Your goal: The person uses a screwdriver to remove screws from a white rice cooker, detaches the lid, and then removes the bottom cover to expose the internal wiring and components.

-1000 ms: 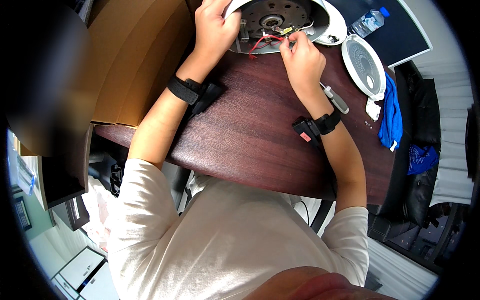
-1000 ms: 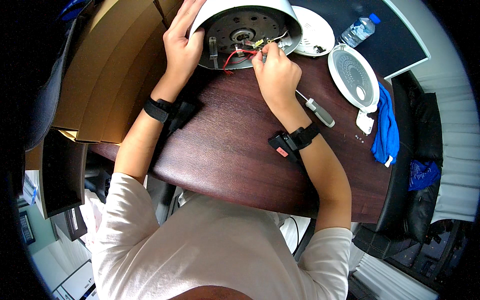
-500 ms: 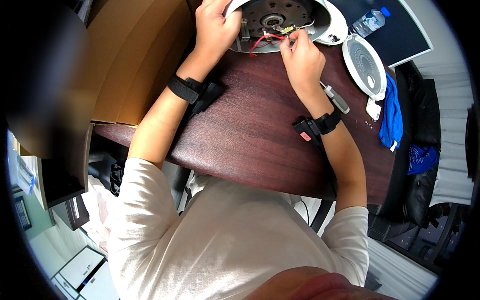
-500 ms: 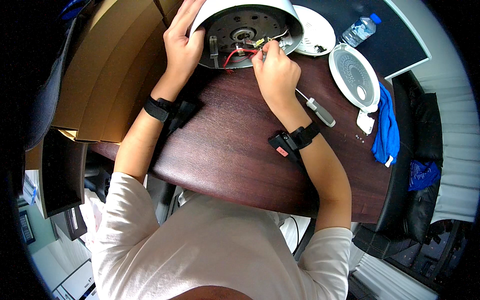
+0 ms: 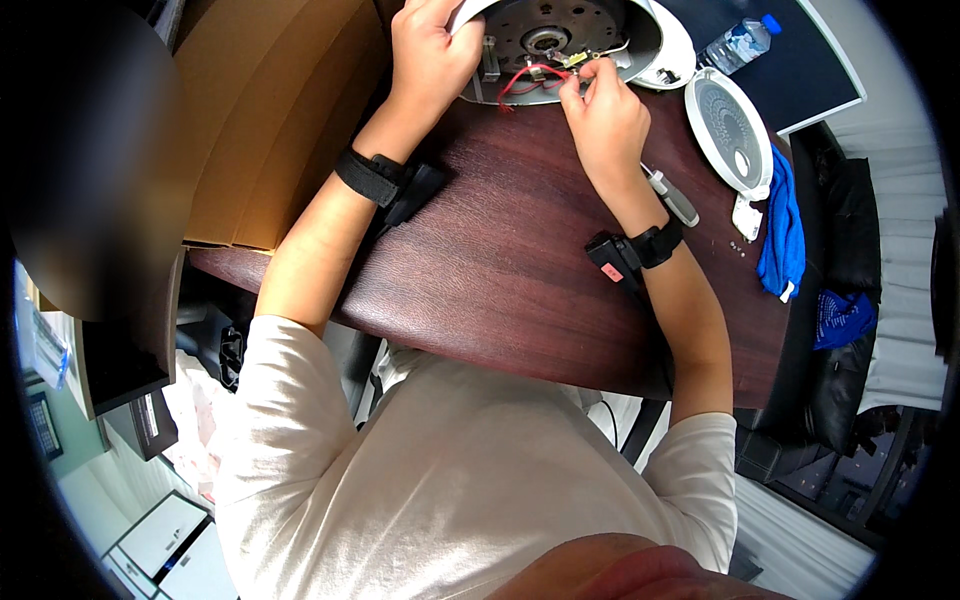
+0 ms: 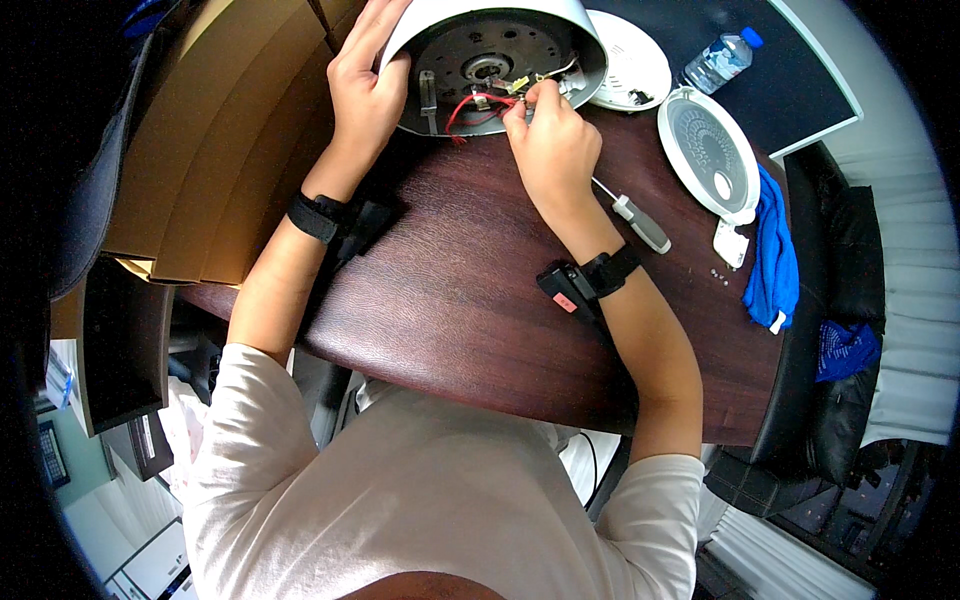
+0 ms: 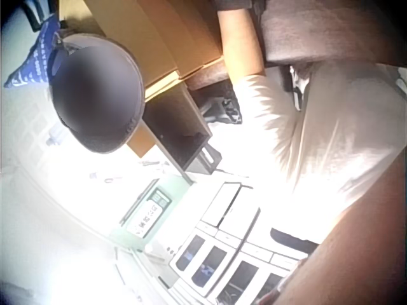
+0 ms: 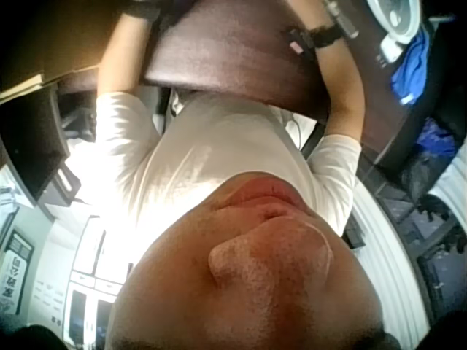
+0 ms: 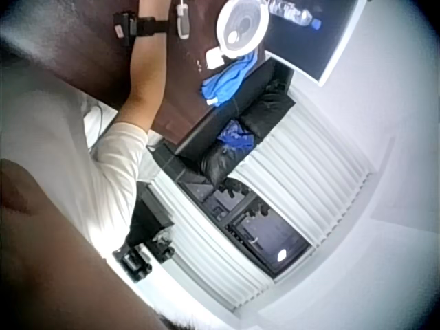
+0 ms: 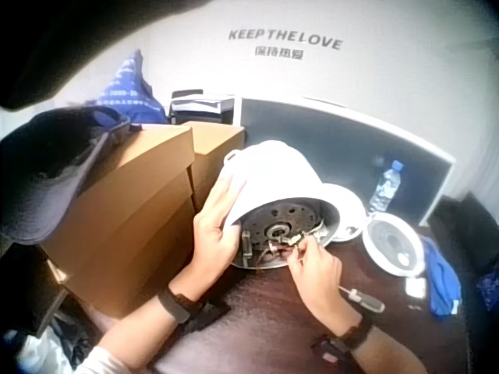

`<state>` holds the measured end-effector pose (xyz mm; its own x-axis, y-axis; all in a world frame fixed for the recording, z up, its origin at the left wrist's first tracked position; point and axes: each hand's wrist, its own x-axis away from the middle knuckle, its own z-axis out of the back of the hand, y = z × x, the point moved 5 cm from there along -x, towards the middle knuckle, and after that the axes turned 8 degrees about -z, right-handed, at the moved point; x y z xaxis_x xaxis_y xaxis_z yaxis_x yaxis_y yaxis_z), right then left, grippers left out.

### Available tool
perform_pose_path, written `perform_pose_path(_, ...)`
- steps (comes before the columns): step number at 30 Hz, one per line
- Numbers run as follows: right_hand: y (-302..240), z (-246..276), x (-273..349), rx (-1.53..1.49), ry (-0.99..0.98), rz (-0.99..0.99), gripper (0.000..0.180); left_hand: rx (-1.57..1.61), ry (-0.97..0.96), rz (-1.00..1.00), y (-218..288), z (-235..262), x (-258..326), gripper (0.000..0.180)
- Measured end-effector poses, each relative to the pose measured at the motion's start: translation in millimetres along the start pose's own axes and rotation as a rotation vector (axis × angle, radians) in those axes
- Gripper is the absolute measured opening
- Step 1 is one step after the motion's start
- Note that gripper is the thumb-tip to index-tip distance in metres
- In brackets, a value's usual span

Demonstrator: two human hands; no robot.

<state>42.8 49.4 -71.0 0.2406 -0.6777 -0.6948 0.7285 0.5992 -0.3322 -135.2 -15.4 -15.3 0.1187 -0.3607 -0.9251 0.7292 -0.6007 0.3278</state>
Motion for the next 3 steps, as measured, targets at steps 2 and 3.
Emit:
perform_pose_path(2,2.9,-2.0,-0.1,0.007,-0.012,-0.017,0.019,0.004,0.014,-0.029,-2.1,-0.7,-0.1,0.057)
perform_pose_path(3,5.2,-3.2,0.3,0.028,-0.024,-0.04,0.023,0.008,-0.006,0.012,0.6,0.0,-0.4,0.057)
